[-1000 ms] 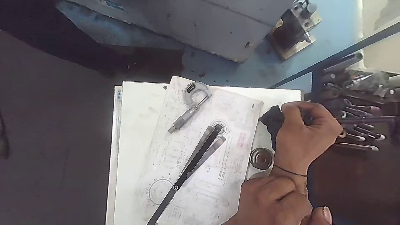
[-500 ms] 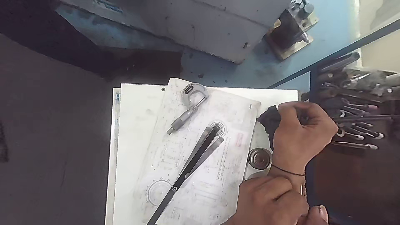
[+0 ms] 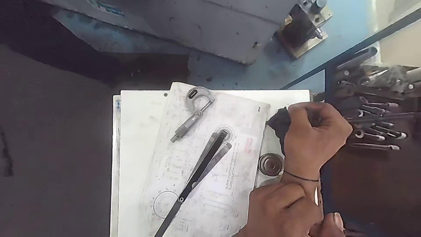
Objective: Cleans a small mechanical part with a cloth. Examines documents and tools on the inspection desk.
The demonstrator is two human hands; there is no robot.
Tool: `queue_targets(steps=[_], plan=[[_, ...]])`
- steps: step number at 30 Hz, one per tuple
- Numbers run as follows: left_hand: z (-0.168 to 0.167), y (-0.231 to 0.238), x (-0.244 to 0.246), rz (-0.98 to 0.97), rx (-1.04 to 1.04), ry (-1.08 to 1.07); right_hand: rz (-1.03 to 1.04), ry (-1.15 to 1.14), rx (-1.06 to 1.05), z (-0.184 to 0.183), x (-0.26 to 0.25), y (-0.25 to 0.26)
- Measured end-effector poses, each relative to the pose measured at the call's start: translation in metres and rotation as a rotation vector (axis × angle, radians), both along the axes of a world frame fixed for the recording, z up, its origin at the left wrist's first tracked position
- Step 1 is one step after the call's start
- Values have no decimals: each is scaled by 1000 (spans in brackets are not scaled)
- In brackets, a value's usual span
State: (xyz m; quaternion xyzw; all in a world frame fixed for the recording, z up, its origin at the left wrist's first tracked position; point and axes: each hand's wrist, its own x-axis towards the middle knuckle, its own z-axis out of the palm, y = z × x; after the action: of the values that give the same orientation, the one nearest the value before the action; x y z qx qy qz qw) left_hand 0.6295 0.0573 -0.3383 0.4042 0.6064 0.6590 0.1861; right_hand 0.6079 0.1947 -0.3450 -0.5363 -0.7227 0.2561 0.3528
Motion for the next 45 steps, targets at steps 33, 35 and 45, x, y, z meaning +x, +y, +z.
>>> queue_targets(steps=[33,35,45], plan=[[0,1,-1,8,-8,2,-33,-61,-16,2,-2,-1],[0,1,-1,8,-10,4,-29,-58,-20,2,-2,-1],[1,1,0,14,-16,-2,-12,-49,-9,0,-1,0]])
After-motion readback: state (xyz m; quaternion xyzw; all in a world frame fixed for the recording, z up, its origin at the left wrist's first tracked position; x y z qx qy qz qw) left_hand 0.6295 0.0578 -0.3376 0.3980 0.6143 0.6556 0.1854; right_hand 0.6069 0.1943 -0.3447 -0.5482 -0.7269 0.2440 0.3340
